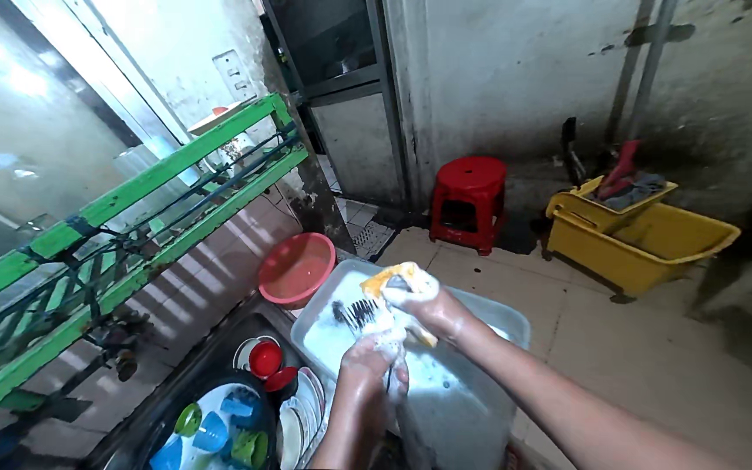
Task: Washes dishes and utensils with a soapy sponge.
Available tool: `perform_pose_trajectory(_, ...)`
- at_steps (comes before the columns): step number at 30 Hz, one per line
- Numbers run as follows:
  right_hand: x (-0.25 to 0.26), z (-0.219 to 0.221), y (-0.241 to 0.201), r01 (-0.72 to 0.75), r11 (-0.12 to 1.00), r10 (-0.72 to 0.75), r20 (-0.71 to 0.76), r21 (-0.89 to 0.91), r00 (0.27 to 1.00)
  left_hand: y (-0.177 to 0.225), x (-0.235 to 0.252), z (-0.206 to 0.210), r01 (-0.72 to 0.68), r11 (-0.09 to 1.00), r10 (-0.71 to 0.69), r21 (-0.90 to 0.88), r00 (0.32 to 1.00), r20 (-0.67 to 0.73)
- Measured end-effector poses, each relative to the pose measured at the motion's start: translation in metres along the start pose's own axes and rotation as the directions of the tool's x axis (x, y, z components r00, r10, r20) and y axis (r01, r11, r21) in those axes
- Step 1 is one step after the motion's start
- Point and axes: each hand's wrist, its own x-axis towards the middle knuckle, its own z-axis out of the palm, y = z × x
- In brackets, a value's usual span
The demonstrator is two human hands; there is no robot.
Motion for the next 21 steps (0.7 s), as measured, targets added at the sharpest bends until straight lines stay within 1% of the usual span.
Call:
perform_pose_trajectory(1,0.003,-0.004,0.000,0.088,0.995,-0.085,-0.061,0.039,0.994,-0.002,0.000,-0.002,0.014,1.000,-0.014,0.012,1.000,0.012)
perform_pose_trajectory(2,0.007,-0.008,-0.002,0.175,0.976,-0.156,-0.148,0.127,0.977,-0.005,-0.001,-0.003,0.033,0.999,-0.033,0.032,0.999,0.010)
perform_pose_trajectory(3,0.011,-0.012,-0.006,0.234,0.943,-0.176,-0.244,0.235,0.954,-0.007,0.000,-0.002,0.048,0.998,-0.048,0.040,0.999,-0.004)
perform_pose_trajectory(4,0.013,-0.014,-0.013,0.252,0.905,-0.143,-0.313,0.343,0.939,-0.009,0.000,0.000,0.053,0.998,-0.053,0.027,0.998,-0.023)
perform_pose_trajectory(5,0.011,-0.012,-0.018,0.244,0.869,-0.089,-0.350,0.431,0.932,-0.008,0.002,0.004,0.051,0.999,-0.050,0.012,0.998,-0.046)
perform_pose_trajectory(6,0.005,-0.006,-0.020,0.206,0.861,-0.034,-0.352,0.465,0.935,-0.006,0.003,0.008,0.039,0.999,-0.039,0.006,0.997,-0.070)
perform_pose_trajectory(7,-0.006,0.003,-0.018,0.122,0.888,0.026,-0.313,0.444,0.949,-0.003,0.004,0.011,0.025,1.000,-0.024,0.010,0.996,-0.086)
perform_pose_trajectory(8,-0.016,0.012,-0.013,0.044,0.923,0.059,-0.254,0.382,0.965,0.000,0.004,0.011,0.008,1.000,-0.006,0.026,0.996,-0.092)
perform_pose_trajectory(9,-0.023,0.020,-0.007,0.035,0.955,0.029,-0.210,0.293,0.977,0.002,0.005,0.009,-0.005,0.998,0.010,0.059,0.997,-0.081)
perform_pose_trajectory(10,-0.026,0.022,0.000,0.076,0.977,-0.040,-0.177,0.199,0.983,0.003,0.005,0.006,-0.020,0.995,0.026,0.095,0.998,-0.065)
perform_pose_trajectory(12,-0.025,0.010,0.002,0.130,0.990,-0.126,-0.096,0.045,0.987,0.000,0.003,-0.006,-0.057,0.990,0.063,0.128,0.997,-0.047)
perform_pose_trajectory(14,-0.018,-0.007,-0.002,0.121,0.988,-0.115,0.059,-0.097,0.992,0.001,0.000,-0.020,-0.143,0.989,0.146,0.047,0.987,-0.073)
perform_pose_trajectory(15,-0.017,-0.013,-0.003,0.103,0.981,-0.078,0.148,-0.167,0.986,0.005,-0.001,-0.024,-0.183,0.983,0.182,-0.002,0.979,-0.094)
perform_pose_trajectory(16,-0.019,-0.014,-0.005,0.079,0.964,-0.020,0.231,-0.253,0.973,0.010,-0.002,-0.027,-0.207,0.977,0.202,-0.039,0.973,-0.110)
perform_pose_trajectory(18,-0.025,-0.003,-0.008,0.045,0.907,0.133,0.387,-0.418,0.912,0.016,-0.003,-0.030,-0.215,0.973,0.204,-0.084,0.971,-0.123)
perform_pose_trajectory(19,-0.027,0.006,-0.008,0.071,0.875,0.178,0.454,-0.480,0.873,0.017,-0.004,-0.031,-0.198,0.976,0.187,-0.092,0.975,-0.119)
perform_pose_trajectory(21,-0.032,0.022,-0.003,0.150,0.828,0.215,0.553,-0.540,0.805,0.014,-0.008,-0.035,-0.152,0.983,0.144,-0.098,0.986,-0.090)
